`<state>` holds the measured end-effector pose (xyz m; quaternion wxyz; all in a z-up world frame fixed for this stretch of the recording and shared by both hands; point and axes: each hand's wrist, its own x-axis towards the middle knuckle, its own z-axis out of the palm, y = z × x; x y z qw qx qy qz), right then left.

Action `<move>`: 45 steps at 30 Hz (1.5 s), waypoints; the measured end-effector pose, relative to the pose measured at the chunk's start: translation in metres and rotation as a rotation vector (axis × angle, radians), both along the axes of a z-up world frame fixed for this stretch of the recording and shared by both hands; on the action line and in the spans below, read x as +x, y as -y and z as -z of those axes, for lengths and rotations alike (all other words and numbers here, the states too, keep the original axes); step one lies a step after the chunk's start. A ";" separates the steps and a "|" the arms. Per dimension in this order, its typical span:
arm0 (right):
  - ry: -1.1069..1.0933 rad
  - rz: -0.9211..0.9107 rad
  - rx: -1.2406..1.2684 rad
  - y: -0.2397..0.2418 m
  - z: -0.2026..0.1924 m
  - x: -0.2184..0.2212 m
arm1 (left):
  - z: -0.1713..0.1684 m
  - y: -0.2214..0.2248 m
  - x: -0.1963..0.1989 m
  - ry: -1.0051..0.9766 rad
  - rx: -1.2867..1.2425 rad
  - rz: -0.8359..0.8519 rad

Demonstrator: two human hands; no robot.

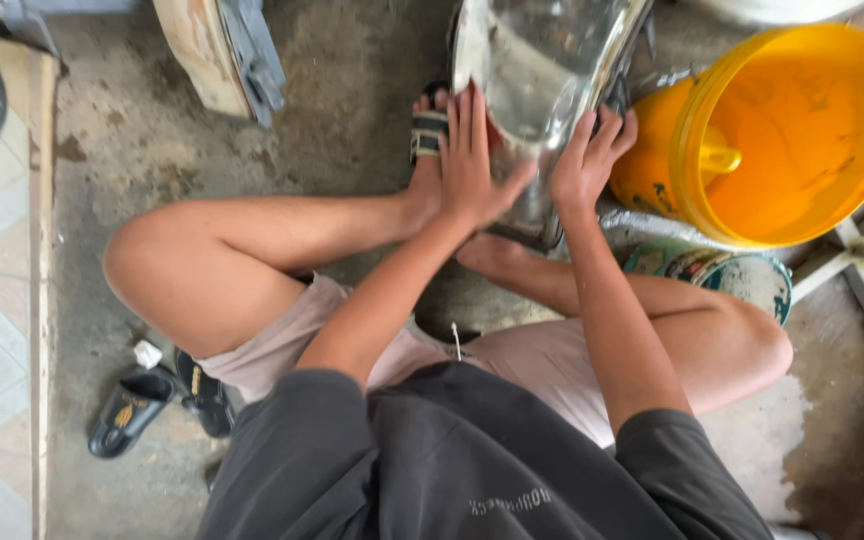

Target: The person scrubs a car headlight with a red abrasive pad, moving it in circular and back-and-forth motions across the surface. The person occasionally pauses to wipe the headlight with their hand.

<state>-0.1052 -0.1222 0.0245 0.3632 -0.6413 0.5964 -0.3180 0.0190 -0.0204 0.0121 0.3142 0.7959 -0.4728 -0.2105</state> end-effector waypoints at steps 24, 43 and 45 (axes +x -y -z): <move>0.005 -0.001 -0.028 0.005 0.003 -0.001 | -0.029 0.044 0.033 -0.047 0.137 0.143; 0.010 -0.043 -0.055 -0.001 0.012 0.003 | -0.021 0.061 0.047 0.405 0.256 0.251; 0.020 -0.045 -0.075 0.001 0.005 -0.002 | -0.011 0.059 0.027 0.439 0.240 0.259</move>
